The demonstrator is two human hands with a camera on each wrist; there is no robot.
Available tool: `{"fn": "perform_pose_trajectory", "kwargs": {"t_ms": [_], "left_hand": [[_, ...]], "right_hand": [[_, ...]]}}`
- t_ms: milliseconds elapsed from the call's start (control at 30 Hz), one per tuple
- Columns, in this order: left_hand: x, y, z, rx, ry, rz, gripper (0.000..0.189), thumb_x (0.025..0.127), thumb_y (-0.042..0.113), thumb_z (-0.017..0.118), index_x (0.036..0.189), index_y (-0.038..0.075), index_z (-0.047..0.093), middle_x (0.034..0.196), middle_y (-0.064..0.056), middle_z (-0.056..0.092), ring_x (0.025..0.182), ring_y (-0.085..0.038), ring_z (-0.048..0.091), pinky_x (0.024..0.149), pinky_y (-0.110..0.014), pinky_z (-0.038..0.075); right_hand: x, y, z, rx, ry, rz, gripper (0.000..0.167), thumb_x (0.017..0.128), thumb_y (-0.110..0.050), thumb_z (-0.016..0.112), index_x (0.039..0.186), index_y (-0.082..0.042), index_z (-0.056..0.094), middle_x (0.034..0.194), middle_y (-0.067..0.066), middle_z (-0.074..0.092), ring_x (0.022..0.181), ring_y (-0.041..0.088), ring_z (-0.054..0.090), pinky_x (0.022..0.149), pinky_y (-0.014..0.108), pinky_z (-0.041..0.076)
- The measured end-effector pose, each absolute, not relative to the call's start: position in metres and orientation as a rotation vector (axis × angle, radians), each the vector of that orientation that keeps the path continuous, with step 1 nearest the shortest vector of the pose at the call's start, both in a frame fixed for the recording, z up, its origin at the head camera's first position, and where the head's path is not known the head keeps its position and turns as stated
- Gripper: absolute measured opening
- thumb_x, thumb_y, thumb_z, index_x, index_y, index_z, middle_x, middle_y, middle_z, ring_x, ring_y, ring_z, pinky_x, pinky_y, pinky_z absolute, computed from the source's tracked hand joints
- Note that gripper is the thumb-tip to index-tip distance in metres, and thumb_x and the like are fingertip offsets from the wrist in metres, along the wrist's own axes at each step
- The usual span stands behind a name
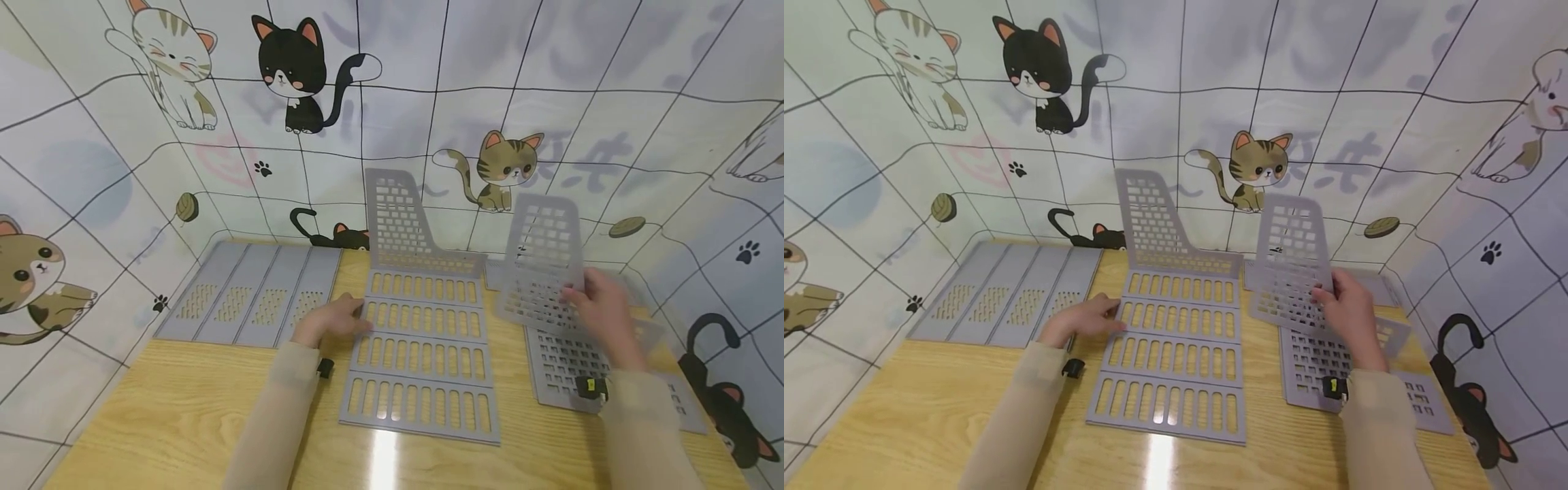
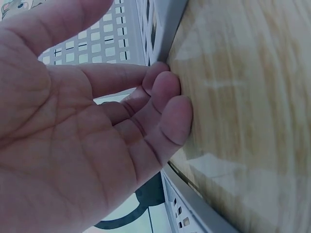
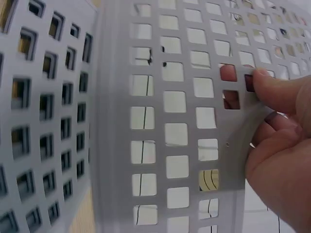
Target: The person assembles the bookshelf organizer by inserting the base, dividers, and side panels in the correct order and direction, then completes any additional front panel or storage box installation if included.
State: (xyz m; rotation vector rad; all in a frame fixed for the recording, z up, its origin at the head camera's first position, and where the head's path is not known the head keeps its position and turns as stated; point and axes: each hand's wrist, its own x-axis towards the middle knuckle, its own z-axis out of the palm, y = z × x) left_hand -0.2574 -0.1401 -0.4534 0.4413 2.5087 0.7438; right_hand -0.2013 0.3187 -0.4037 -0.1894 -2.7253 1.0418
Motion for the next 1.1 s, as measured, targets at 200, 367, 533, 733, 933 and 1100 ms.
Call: {"fn": "perform_pose_trajectory", "kwargs": {"t_ms": [200, 367, 533, 733, 933, 1100], "left_hand": [[-0.258, -0.140, -0.454, 0.435, 2.496, 0.753, 0.057, 0.101, 0.031, 0.066, 0.147, 0.001, 0.052, 0.125, -0.017, 0.052, 0.110, -0.030, 0.050, 0.110, -0.052, 0.042], [-0.258, -0.140, -0.455, 0.429, 2.502, 0.726, 0.067, 0.101, 0.033, 0.067, 0.153, -0.002, 0.044, 0.128, -0.019, 0.051, 0.114, -0.031, 0.051, 0.113, -0.052, 0.041], [-0.258, -0.140, -0.456, 0.434, 2.511, 0.718, 0.066, 0.101, 0.034, 0.067, 0.153, -0.002, 0.045, 0.126, -0.017, 0.051, 0.112, -0.030, 0.051, 0.111, -0.051, 0.042], [-0.258, -0.138, -0.456, 0.438, 2.515, 0.709, 0.060, 0.101, 0.033, 0.067, 0.149, -0.001, 0.049, 0.119, -0.015, 0.051, 0.105, -0.028, 0.050, 0.105, -0.049, 0.044], [-0.257, -0.136, -0.455, 0.474, 2.550, 0.633, 0.064, 0.101, 0.033, 0.067, 0.149, -0.004, 0.048, 0.122, -0.017, 0.052, 0.104, -0.027, 0.051, 0.103, -0.048, 0.047], [-0.256, -0.135, -0.454, 0.475, 2.555, 0.590, 0.072, 0.100, 0.035, 0.068, 0.154, -0.005, 0.041, 0.135, -0.023, 0.050, 0.118, -0.031, 0.053, 0.110, -0.051, 0.044]], "right_hand": [[-0.208, 0.309, -0.406, -0.184, -2.707, 1.037, 0.026, 0.106, -0.012, 0.058, 0.128, 0.001, 0.058, 0.137, 0.029, 0.061, 0.124, 0.051, 0.059, 0.101, 0.066, 0.047], [-0.213, 0.307, -0.409, -0.165, -2.723, 1.046, 0.029, 0.106, -0.010, 0.057, 0.133, 0.001, 0.056, 0.140, 0.029, 0.058, 0.128, 0.051, 0.056, 0.103, 0.066, 0.046], [-0.215, 0.306, -0.410, -0.170, -2.730, 1.050, 0.031, 0.106, -0.011, 0.057, 0.135, 0.000, 0.055, 0.142, 0.028, 0.057, 0.128, 0.051, 0.056, 0.103, 0.066, 0.046], [-0.217, 0.305, -0.411, -0.165, -2.718, 1.032, 0.032, 0.105, -0.010, 0.059, 0.136, -0.002, 0.057, 0.141, 0.027, 0.059, 0.127, 0.050, 0.057, 0.103, 0.066, 0.046], [-0.222, 0.309, -0.412, -0.102, -2.709, 1.108, 0.038, 0.104, -0.007, 0.060, 0.141, -0.005, 0.056, 0.143, 0.024, 0.058, 0.131, 0.049, 0.055, 0.107, 0.066, 0.043], [-0.228, 0.310, -0.416, 0.020, -2.670, 1.122, 0.037, 0.101, -0.003, 0.062, 0.139, -0.002, 0.059, 0.137, 0.024, 0.063, 0.125, 0.047, 0.060, 0.104, 0.063, 0.047]]}}
